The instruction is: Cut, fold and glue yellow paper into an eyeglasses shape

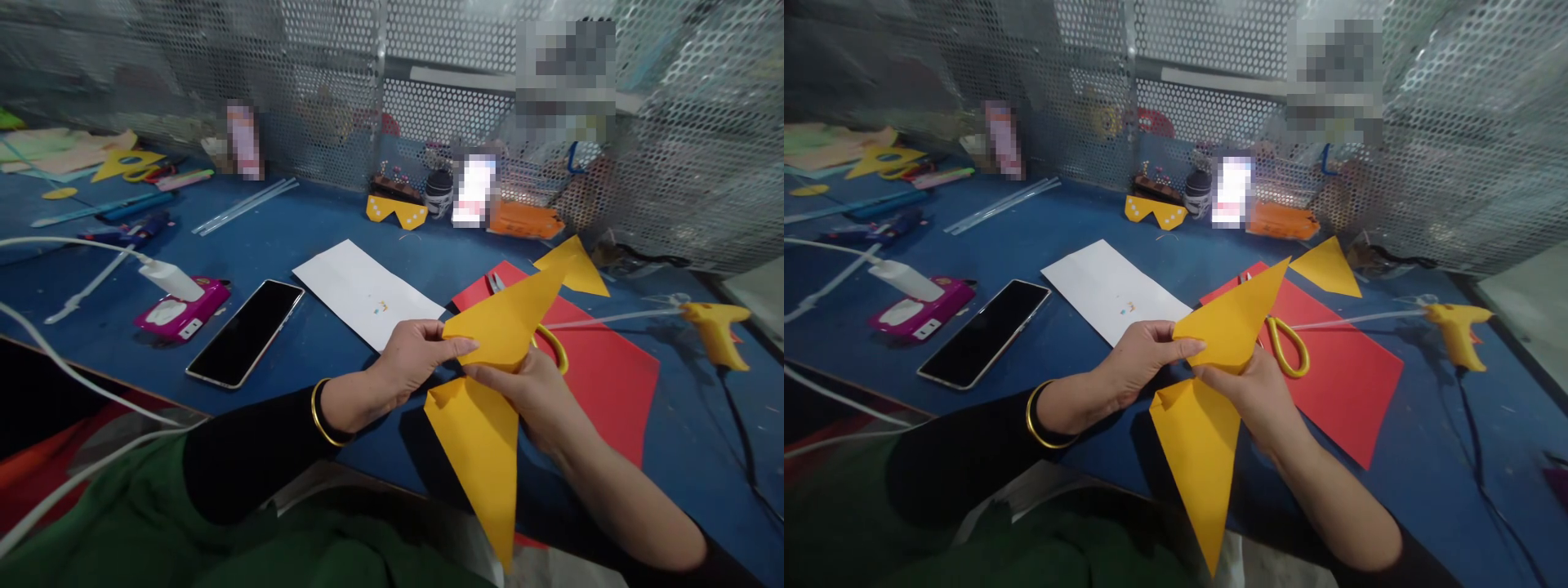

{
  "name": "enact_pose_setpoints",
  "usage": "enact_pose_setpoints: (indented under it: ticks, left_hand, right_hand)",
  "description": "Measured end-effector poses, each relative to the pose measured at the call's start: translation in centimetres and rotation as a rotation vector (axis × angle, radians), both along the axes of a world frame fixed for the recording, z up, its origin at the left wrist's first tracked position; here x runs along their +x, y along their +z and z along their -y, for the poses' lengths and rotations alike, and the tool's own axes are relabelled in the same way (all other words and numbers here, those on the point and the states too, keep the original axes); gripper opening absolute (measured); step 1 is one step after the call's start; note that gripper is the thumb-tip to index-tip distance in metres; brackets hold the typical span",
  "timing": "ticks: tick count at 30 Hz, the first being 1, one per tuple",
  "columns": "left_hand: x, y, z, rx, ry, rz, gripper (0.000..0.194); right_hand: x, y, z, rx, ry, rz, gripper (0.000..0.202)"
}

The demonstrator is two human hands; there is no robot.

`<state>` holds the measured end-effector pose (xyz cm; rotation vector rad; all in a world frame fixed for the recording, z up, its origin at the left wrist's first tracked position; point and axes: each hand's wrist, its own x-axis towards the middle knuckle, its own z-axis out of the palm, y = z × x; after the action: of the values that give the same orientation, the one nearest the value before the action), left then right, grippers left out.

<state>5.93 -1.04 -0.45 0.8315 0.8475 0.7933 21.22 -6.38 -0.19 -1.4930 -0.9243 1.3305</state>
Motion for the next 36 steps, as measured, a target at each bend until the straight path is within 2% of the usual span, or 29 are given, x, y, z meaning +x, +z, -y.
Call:
enact_pose_setpoints:
  ticks: [7, 12, 15, 17, 22, 27, 33, 36]
  left_hand:
    - [-0.1, -0.3, -0.2, 0.041, -0.001, -0.09, 0.035]
    - [-0.1, -0.4, -0.4, 0.154, 0.109, -0.137, 0.038]
    - [-0.1, -0.4, -0.4, 0.161, 0.122, -0.107, 0.038]
    - [0.0, -0.4, -0.3, 0.141, 0.106, -0.089, 0.036]
    - [0.1, -0.3, 0.1, -0.017, -0.038, 0.042, 0.033]
    - [0.0, -0.5, 0.2, -0.045, -0.008, 0.021, 0.032]
    - [0.0, -0.9, 0.3, -0.056, -0.068, 0.061, 0.035]
    - [0.1, -1.0, 0.3, -0.037, -0.041, 0.039, 0.037]
  right_hand:
    - [-0.2, 0.6, 0.0, -0.023, -0.048, -0.018, 0.052]
    - [-0.6, 1.1, 0.2, -0.024, -0.11, -0.018, 0.047]
    - [-0.7, 1.2, 0.3, -0.038, -0.116, -0.026, 0.047]
    - [-0.6, 1.1, 0.3, -0.044, -0.109, -0.031, 0.046]
    - [-0.5, 0.5, 0.2, -0.008, -0.058, -0.024, 0.049]
    - [-0.3, -0.1, 0.2, -0.023, -0.001, -0.005, 0.048]
    - [-0.2, -0.1, 0.1, -0.012, -0.014, -0.04, 0.054]
    - [-0.4, 0.0, 0.1, -0.026, -0.01, -0.043, 0.049]
